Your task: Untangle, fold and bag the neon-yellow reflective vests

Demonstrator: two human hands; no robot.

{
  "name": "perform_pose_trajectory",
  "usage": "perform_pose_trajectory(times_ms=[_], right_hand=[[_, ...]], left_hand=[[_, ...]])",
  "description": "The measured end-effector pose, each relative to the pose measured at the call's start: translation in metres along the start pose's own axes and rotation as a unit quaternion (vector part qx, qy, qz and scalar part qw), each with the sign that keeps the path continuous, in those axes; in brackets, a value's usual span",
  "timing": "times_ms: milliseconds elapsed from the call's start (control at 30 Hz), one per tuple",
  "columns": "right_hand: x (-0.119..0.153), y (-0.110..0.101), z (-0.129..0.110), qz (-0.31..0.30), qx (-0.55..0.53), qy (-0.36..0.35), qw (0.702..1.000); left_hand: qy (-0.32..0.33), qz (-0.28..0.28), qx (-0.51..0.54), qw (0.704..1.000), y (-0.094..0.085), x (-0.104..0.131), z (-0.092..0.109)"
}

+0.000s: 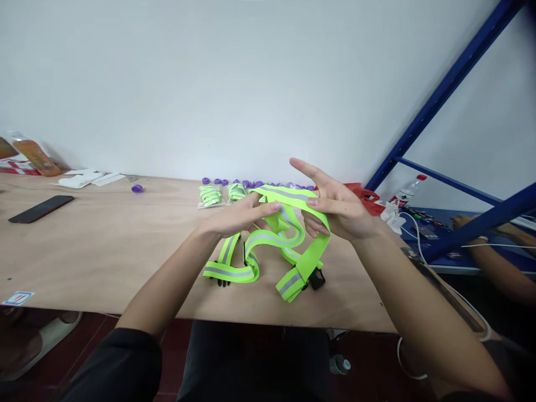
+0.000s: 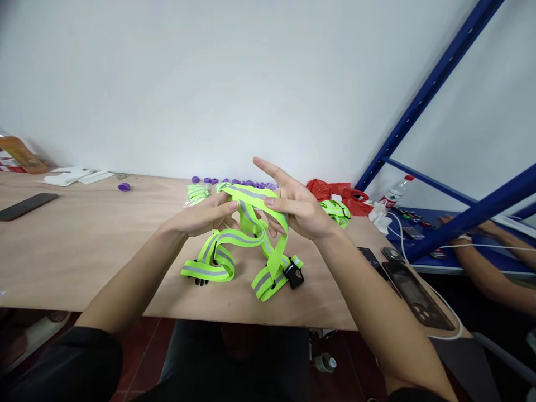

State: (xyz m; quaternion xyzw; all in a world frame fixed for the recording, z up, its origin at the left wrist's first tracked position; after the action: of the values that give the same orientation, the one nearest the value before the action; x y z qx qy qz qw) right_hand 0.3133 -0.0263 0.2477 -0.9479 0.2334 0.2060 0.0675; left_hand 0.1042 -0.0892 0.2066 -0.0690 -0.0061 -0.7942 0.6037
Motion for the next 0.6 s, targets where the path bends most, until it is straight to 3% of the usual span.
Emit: perform_pose_trajectory(times_ms=[67, 133, 233, 300, 467, 600], right_hand=[[0.003, -0.004, 0.005, 0.012, 0.002, 0.008, 1.0], [0.006, -0.01, 0.006, 0.039, 0.011, 0.01, 0.999], [0.008, -0.02, 0.002, 0.089, 0.038, -0.018, 0.995], [0.008, -0.026, -0.003, 0.11, 0.058, -0.053, 0.991], [0.012, -0.034, -0.019, 0.135, 0.078, -0.104, 0.982], [0.015, -0.042, -0.033, 0.09, 0.143, -0.042, 0.985]], left_hand=[[0.004, 0.016, 0.036, 0.999, -0.001, -0.003, -0.002], [0.0, -0.008, 0.033, 0.999, -0.005, -0.002, 0.0], [-0.014, -0.077, -0.059, 0.995, -0.013, 0.004, 0.008], [-0.03, -0.092, -0.125, 0.987, -0.021, 0.01, 0.015], [-0.063, -0.057, -0.18, 0.98, -0.046, 0.029, 0.037], [0.017, -0.045, -0.163, 0.985, -0.063, 0.048, 0.06]])
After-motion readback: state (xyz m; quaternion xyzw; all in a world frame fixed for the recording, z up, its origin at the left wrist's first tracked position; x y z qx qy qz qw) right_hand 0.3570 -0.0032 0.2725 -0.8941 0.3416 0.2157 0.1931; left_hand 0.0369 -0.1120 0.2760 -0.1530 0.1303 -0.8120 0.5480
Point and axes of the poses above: each hand's wrist, its own x-axis away from the middle knuckle, its own y-axis out of the palm, z = x × y, the point moved 1 cm from there along -x, towards the middle knuckle, and after that the axes turned 10 degrees about -y, right-handed, at the moved point
